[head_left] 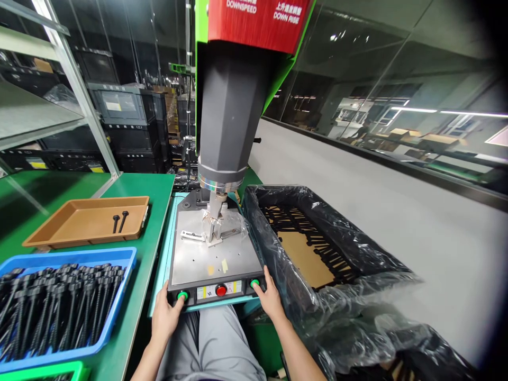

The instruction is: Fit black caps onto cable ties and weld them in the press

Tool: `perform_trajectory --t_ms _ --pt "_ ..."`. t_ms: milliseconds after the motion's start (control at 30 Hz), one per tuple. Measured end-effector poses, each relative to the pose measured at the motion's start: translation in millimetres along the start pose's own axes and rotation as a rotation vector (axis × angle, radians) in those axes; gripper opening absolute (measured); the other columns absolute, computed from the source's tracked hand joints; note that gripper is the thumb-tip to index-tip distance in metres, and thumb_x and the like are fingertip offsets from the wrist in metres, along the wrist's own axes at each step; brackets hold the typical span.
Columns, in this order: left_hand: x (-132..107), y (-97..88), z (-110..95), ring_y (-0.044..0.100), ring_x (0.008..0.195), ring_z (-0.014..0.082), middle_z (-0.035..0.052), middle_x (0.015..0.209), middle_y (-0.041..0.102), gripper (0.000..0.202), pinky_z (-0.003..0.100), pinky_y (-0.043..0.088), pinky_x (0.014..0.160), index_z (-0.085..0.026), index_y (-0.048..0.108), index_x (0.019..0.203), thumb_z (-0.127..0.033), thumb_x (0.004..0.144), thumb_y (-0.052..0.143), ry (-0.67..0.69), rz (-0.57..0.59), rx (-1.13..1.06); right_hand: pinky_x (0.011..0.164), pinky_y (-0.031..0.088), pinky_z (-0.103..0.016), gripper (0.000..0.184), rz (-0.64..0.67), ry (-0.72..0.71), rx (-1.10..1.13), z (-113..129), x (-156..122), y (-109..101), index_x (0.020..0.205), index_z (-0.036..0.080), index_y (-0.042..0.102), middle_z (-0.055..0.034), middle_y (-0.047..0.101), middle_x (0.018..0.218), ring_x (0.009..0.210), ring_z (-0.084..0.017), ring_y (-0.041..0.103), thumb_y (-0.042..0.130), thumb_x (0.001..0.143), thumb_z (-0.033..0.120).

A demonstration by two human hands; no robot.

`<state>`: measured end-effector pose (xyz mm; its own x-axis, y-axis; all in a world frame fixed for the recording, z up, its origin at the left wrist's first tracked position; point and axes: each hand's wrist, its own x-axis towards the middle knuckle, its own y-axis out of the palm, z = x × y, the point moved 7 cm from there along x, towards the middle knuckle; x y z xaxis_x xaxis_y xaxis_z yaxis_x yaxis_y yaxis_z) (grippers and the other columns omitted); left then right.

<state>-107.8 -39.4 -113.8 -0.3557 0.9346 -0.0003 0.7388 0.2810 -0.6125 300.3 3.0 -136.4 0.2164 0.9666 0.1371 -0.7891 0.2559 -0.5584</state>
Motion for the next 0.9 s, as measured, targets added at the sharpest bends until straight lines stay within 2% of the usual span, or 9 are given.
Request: perform_trajectory --t_ms 300,467,567,667,733,800,833,900 --pt "-1.0 -0.9 -2.7 0.052 0.118 0.031 0.0167 0.13 0.051 0.075 0.042 0.044 0.095 -0.013 0.036 0.139 -0.053 0.077 0.053 0.017 -0.01 0.018 0.109 0.033 -0.045 0.076 -0.019 -0.024 -0.027 0.1 0.1 -0.5 0.148 0.021 0.024 -0.0123 0.038 0.146 0.134 -0.028 0.037 0.054 0.083 0.046" --pt "-1.4 -1.7 -3.3 0.057 0.11 0.0303 0.0163 0.129 0.052 0.075 0.042 0.047 0.09 -0.014 0.037 0.139 -0.052 0.077 0.054 -0.003 -0.009 0.021 0.109 0.032 -0.045 0.075 -0.011 -0.031 -0.066 -1.3 0.0 0.8 0.149 0.02 0.022 -0.0124 0.036 0.147 0.135 -0.028 0.036 0.05 0.086 0.048" --pt "-0.7 -1.5 -0.5 0.056 0.11 0.0307 0.016 0.129 0.052 0.074 0.043 0.048 0.09 -0.015 0.036 0.139 -0.051 0.078 0.054 -0.005 -0.007 0.015 0.109 0.032 -0.046 0.076 -0.011 -0.04 -0.069 -2.7 0.6 1.8 0.149 0.019 0.022 -0.0132 0.036 0.147 0.135 -0.028 0.035 0.05 0.086 0.049" --pt "-2.9 -2.4 -2.9 0.054 0.114 0.0329 0.0181 0.126 0.053 0.072 0.046 0.046 0.093 -0.011 0.039 0.137 -0.048 0.078 0.054 0.008 -0.025 0.015 0.109 0.033 -0.045 0.076 -0.012 -0.048 -0.065 -3.1 1.1 2.2 0.149 0.018 0.022 -0.0134 0.036 0.147 0.135 -0.028 0.035 0.05 0.086 0.048" --pt "-7.7 -8.8 -16.9 0.046 0.124 0.0354 0.0206 0.131 0.048 0.067 0.05 0.04 0.101 -0.009 0.042 0.135 -0.044 0.079 0.054 0.075 -0.124 0.036 0.108 0.034 -0.045 0.075 -0.016 -0.05 -0.063 -3.0 1.0 1.7 0.149 0.019 0.022 -0.0127 0.037 0.147 0.135 -0.028 0.036 0.05 0.086 0.048" --pt "-14.4 -15.3 -43.9 0.034 0.133 0.0353 0.0201 0.14 0.04 0.06 0.052 0.031 0.108 -0.011 0.045 0.134 -0.038 0.08 0.054 0.211 -0.24 0.023 0.108 0.035 -0.044 0.074 -0.024 -0.053 -0.064 -2.5 0.6 0.8 0.149 0.02 0.024 -0.0121 0.039 0.146 0.134 -0.028 0.037 0.051 0.086 0.047" --pt "-16.6 -15.5 -60.1 0.032 0.135 0.0339 0.0183 0.143 0.037 0.057 0.052 0.028 0.11 -0.014 0.046 0.133 -0.036 0.081 0.055 0.286 -0.257 -0.016 0.107 0.036 -0.044 0.074 -0.031 -0.055 -0.065 -2.2 0.4 0.2 0.148 0.02 0.024 -0.0119 0.04 0.145 0.134 -0.028 0.038 0.052 0.086 0.047" --pt "-14.2 -7.4 -91.6 0.037 0.133 0.0302 0.0149 0.141 0.042 0.053 0.049 0.032 0.108 -0.02 0.048 0.132 -0.031 0.081 0.056 0.378 -0.169 -0.177 0.107 0.037 -0.044 0.073 -0.047 -0.067 -0.065 -1.2 0.0 -1.2 0.148 0.02 0.026 -0.0119 0.041 0.145 0.133 -0.028 0.039 0.053 0.085 0.046"
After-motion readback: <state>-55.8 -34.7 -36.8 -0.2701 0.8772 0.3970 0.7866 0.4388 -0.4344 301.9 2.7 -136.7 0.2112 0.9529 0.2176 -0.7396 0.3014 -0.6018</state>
